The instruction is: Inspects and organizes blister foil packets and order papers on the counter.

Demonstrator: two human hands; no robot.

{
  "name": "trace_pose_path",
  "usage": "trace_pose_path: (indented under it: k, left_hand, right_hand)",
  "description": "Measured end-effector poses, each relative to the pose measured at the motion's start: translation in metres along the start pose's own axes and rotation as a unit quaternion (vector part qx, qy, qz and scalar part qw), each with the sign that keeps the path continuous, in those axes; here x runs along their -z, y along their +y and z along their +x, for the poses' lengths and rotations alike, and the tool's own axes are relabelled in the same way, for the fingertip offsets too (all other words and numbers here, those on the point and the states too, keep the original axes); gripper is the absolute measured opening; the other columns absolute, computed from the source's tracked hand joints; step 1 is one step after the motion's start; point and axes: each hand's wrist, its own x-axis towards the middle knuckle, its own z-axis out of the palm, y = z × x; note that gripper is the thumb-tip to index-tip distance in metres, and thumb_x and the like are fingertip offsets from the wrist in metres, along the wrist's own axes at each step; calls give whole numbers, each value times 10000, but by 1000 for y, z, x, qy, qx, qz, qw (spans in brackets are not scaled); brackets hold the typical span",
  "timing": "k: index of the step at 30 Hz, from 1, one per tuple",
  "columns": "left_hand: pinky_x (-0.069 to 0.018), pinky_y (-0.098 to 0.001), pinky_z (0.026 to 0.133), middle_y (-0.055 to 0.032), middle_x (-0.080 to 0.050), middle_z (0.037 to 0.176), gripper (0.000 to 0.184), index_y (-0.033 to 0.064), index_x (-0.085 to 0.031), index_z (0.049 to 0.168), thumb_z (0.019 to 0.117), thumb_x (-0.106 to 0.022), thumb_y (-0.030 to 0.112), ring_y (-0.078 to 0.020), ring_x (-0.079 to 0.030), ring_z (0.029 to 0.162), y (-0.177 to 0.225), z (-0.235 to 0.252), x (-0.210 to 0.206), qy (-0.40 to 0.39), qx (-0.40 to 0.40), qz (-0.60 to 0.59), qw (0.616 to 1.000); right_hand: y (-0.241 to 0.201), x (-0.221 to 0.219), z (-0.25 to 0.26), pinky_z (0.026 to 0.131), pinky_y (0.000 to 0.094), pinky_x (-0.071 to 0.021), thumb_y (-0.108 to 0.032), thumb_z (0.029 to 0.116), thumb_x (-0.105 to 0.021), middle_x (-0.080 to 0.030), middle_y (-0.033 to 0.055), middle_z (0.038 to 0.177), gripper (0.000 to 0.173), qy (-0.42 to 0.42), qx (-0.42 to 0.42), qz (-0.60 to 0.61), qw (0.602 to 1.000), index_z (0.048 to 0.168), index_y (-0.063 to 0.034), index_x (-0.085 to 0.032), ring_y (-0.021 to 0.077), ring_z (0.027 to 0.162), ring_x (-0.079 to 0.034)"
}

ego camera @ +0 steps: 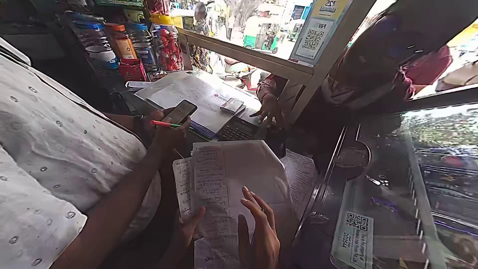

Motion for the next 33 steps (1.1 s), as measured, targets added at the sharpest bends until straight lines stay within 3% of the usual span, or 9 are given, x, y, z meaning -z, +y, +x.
trace_pose_path:
  k: [1, 2, 4, 9, 12, 17, 23, 30, 33]
  left_hand:
    - [-535, -134, 804, -66, -685, 865, 240, -170, -536, 1100, 868, -484, -203, 9, -669, 797, -69, 46, 17, -6, -150, -40, 988]
    - [-583, -157, 793, 29, -731, 846, 188, -80, -558, 1056, 877, -527, -129, 29, -704, 804, -119, 85, 27, -19, -254, -70, 964]
    - [-602, -193, 810, 106, -740, 868, 126, 6, -582, 1057, 937, -570, -30, 33, -711, 832, -151, 114, 26, -28, -302, -89, 949]
    - [-584, -175, 766, 23, -721, 810, 91, -55, -621, 1017, 949, -561, -64, 14, -693, 764, -129, 115, -8, -22, -276, -95, 956]
    - [-598, -193, 747, 17, -719, 796, 96, -36, -614, 1030, 958, -555, -58, -5, -701, 749, -118, 113, -21, -44, -286, -109, 951]
    - [-595, -177, 734, 97, -716, 782, 93, 61, -630, 973, 961, -567, -6, 24, -700, 748, -106, 119, -31, -90, -325, -84, 938]
    - [-612, -202, 753, 83, -740, 806, 110, 61, -638, 979, 958, -560, -14, -3, -719, 763, -118, 129, -10, -114, -315, -83, 938]
    - [-610, -229, 867, 158, -761, 980, 176, 220, -649, 1088, 965, -647, 94, 12, -723, 915, -126, 131, 1, -235, -383, -130, 884]
    - [-608, -221, 837, 131, -751, 904, 159, 135, -637, 1041, 962, -590, 6, 12, -719, 865, -114, 135, -7, -239, -338, -92, 906]
  right_hand:
    - [0, 2, 0, 1111, 244, -384, -125, 1030, -502, -694, 117, 1290, 199, -11, -16, 32, 999, 1176, -33, -602, 132, 1291, -576]
    - [1, 3, 0, 1100, 236, -403, -119, 1036, -494, -702, 116, 1277, 200, -18, -26, 60, 998, 1176, -24, -601, 125, 1280, -587]
    - [5, 4, -1, 1067, 207, -448, -137, 1055, -476, -721, 98, 1220, 202, -16, -33, 94, 995, 1169, -25, -599, 88, 1223, -626]
    - [18, 6, -2, 922, 155, -518, -131, 1070, -430, -737, 35, 1038, 192, 18, -43, 82, 996, 1104, -22, -585, 16, 1023, -674]
    - [30, 7, -9, 990, 189, -504, -202, 1110, -396, -715, -16, 1099, 179, 44, -45, 53, 997, 1115, -92, -537, 19, 1123, -652]
    - [43, 13, -17, 1052, 314, -393, -158, 978, -470, -695, 123, 1104, 155, 36, -18, -160, 986, 1060, -61, -557, 196, 1150, -610]
    - [53, 19, -27, 1078, 329, -356, -301, 933, -602, -687, 175, 1194, 309, 0, -19, -162, 987, 1100, -46, -555, 221, 1234, -583]
    - [48, 18, -26, 1180, 302, -251, -337, 1010, -502, -610, 130, 1349, 261, 8, 18, -189, 982, 1152, -119, -490, 167, 1376, -472]
    - [47, 15, -22, 1149, 378, -297, -325, 1013, -513, -604, 204, 1371, 284, 3, 1, -218, 976, 1155, -80, -532, 252, 1359, -504]
